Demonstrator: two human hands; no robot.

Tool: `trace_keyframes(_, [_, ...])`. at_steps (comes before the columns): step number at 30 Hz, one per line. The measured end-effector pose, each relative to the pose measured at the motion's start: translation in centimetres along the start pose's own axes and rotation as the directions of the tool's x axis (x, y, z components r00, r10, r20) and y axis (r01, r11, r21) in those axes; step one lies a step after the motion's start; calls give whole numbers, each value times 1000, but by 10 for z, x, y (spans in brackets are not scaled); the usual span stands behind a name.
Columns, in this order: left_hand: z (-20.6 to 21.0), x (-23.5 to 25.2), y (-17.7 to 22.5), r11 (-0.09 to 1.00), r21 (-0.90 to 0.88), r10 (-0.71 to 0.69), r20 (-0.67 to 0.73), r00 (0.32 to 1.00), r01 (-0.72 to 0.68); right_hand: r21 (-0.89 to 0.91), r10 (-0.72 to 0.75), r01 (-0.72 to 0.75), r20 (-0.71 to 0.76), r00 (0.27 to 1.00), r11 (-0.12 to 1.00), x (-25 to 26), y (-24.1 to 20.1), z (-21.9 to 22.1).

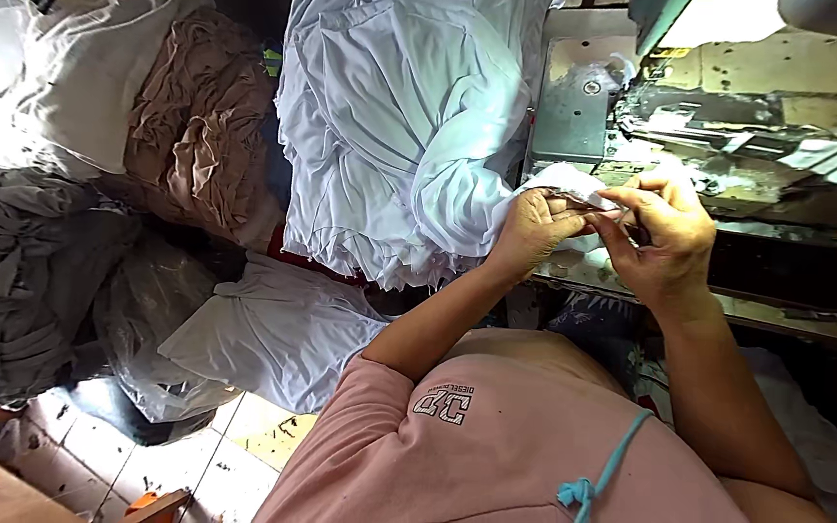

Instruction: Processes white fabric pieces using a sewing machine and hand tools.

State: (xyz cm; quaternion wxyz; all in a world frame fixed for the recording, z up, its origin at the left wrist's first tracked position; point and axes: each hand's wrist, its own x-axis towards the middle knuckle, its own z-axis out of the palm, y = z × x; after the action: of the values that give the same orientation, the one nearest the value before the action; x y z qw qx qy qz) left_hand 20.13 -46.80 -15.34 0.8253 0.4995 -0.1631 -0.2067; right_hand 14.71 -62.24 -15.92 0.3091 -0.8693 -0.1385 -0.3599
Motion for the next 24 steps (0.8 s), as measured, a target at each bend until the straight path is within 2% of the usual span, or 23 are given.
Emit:
trace_keyframes(2, [0, -1, 1, 1000, 28, -7, 17, 1000, 7, -4, -26, 26, -19, 999, 1000, 0, 4, 4])
trace_keyframes(6, [-2, 2, 0, 995, 95, 21, 38, 999, -25, 82, -81, 94, -153, 985, 992, -3, 14, 15])
trace_keyframes(11, [1, 4, -5, 994, 83, 75, -4, 997, -74, 389, 117, -65, -112, 987, 919, -9, 3, 12])
trace_keyframes(13, [4, 3, -9, 988, 85, 129, 5, 992, -129, 354, 76, -12, -167, 983, 935, -13, -5, 9])
trace_keyframes(15, [6, 2, -13, 976, 102, 194, -1, 981, -193, 221, -13, 59, -202, 979, 973, -15, -15, 5])
trace_keyframes(19, [10, 3, -29, 885, 253, 410, -27, 912, -391, 22, -183, 190, -174, 968, 982, -18, -33, 13])
trace_keyframes(21, [7, 7, -41, 868, 276, 436, -23, 899, -414, -6, -238, 240, -147, 960, 971, -19, -38, 22])
trace_keyframes(24, [-2, 21, -62, 882, 201, 435, -3, 901, -425, 0, -287, 289, -94, 953, 957, -23, -43, 30])
